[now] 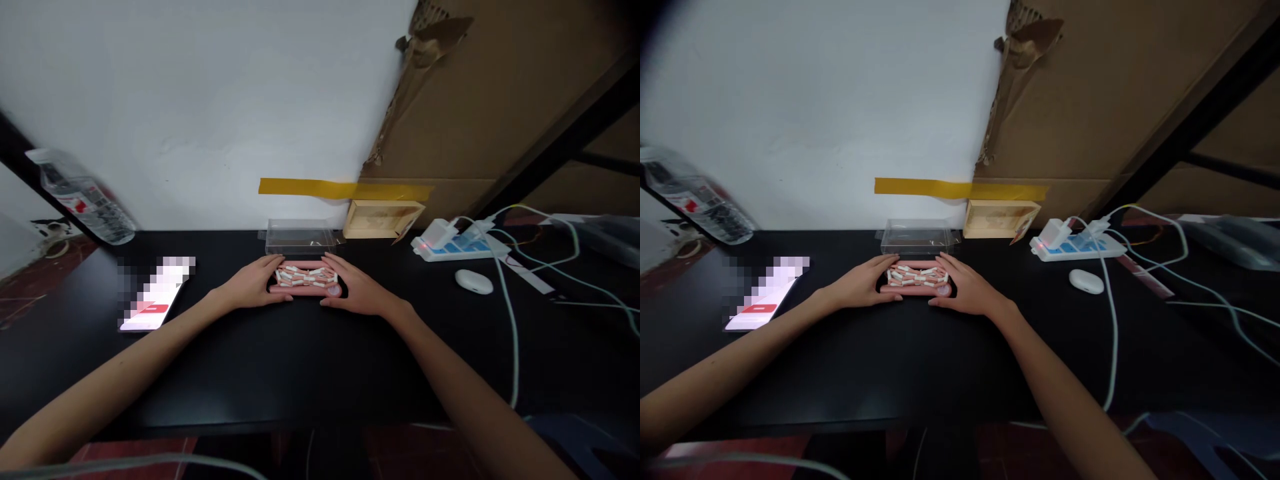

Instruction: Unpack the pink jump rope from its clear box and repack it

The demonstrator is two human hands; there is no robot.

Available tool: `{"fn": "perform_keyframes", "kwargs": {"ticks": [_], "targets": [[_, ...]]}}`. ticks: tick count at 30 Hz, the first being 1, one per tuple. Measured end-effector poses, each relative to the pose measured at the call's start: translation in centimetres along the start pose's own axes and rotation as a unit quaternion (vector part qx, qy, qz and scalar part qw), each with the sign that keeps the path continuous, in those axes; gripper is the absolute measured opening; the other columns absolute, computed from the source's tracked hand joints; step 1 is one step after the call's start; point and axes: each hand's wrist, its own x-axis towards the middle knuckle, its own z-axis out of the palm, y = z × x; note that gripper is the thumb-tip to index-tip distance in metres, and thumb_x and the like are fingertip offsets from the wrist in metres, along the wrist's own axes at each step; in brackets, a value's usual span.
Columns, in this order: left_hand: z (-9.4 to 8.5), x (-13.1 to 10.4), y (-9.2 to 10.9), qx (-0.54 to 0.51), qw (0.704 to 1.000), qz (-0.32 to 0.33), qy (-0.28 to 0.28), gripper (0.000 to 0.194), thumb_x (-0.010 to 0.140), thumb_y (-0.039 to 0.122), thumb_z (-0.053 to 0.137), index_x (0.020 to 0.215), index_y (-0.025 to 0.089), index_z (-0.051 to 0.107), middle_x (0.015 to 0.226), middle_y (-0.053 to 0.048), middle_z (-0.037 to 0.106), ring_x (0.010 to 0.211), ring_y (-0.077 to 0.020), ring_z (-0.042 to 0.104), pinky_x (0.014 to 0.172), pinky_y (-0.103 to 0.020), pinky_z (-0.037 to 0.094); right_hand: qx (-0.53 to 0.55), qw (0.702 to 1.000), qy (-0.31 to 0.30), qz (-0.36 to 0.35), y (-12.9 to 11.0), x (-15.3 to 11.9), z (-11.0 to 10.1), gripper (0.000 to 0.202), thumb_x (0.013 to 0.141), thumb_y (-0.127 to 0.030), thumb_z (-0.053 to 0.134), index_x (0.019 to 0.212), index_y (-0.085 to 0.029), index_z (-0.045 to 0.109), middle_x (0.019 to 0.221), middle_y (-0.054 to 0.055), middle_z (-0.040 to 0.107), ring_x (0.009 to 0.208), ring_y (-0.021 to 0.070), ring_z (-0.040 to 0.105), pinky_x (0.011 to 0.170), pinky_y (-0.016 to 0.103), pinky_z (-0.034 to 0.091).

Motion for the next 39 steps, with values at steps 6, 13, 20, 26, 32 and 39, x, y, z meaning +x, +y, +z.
{"fn": "perform_keyframes", "kwargs": {"ticks": [6, 13, 20, 26, 32, 39], "targets": [[1.2, -0.2, 0.1, 0.028, 0.999, 0.008, -0.016, 0.09, 0.093, 0.067, 0.046, 0.152, 0.002, 0.03, 0.157, -0.026, 0.035, 0.145, -0.0365, 0.035, 0.118, -0.048, 0.03, -0.013, 0.999, 0.004, 0.039, 0.3, 0.1, 0.4, 0.111, 0.08, -0.071, 0.065, 0.162, -0.015, 0.016, 0.164, 0.02, 0.026, 0.151, 0.0379, 0.027, 0.122, 0.058, 0.027], [2.1, -0.4, 0.2, 0.012, 1.0, -0.01, 0.015, 0.095, 0.091, 0.069, 0.046, 0.154, 0.002, 0.023, 0.156, -0.027, 0.036, 0.145, -0.037, 0.036, 0.118, -0.05, 0.031, -0.029, 0.999, 0.024, 0.025, 0.9, 0.0, 1.1, 0.114, 0.082, -0.069, 0.063, 0.163, -0.018, 0.001, 0.164, 0.021, 0.027, 0.149, 0.0408, 0.029, 0.119, 0.062, 0.029], [2.7, -0.5, 0.3, 0.004, 0.997, -0.043, 0.061, 0.094, 0.086, 0.069, 0.054, 0.15, 0.003, 0.033, 0.15, -0.028, 0.044, 0.141, -0.0394, 0.041, 0.115, -0.053, 0.034, -0.048, 0.998, 0.039, 0.01, 1.3, 0.0, 1.3, 0.112, 0.082, -0.066, 0.067, 0.162, -0.018, 0.005, 0.161, 0.022, 0.032, 0.148, 0.0407, 0.033, 0.118, 0.063, 0.031], [2.6, -0.6, 0.2, -0.02, 0.997, -0.057, 0.054, 0.093, 0.085, 0.066, 0.058, 0.151, 0.006, 0.033, 0.152, -0.025, 0.044, 0.143, -0.0372, 0.04, 0.116, -0.052, 0.034, -0.042, 0.998, 0.047, 0.014, 1.6, 0.0, 1.3, 0.112, 0.08, -0.064, 0.07, 0.162, -0.018, 0.01, 0.16, 0.022, 0.035, 0.146, 0.0416, 0.036, 0.116, 0.064, 0.034], [1.9, -0.5, 0.8, -0.015, 0.996, -0.013, 0.092, 0.081, 0.083, 0.054, 0.065, 0.147, 0.011, 0.04, 0.148, -0.021, 0.05, 0.138, -0.0349, 0.047, 0.113, -0.05, 0.039, -0.039, 0.998, 0.044, 0.005, 0.9, 0.0, 1.0, 0.105, 0.08, -0.062, 0.07, 0.16, -0.017, 0.019, 0.158, 0.021, 0.039, 0.145, 0.0402, 0.039, 0.116, 0.063, 0.033], [1.3, 0.5, 3.1, 0.029, 0.995, 0.067, 0.074, 0.066, 0.085, 0.042, 0.063, 0.142, 0.015, 0.045, 0.142, -0.017, 0.055, 0.133, -0.035, 0.05, 0.115, -0.055, 0.033, -0.012, 0.998, 0.056, -0.04, -1.4, 0.3, 1.1, 0.09, 0.081, -0.051, 0.073, 0.156, -0.022, 0.031, 0.152, 0.018, 0.046, 0.139, 0.0354, 0.046, 0.113, 0.057, 0.04]]}}
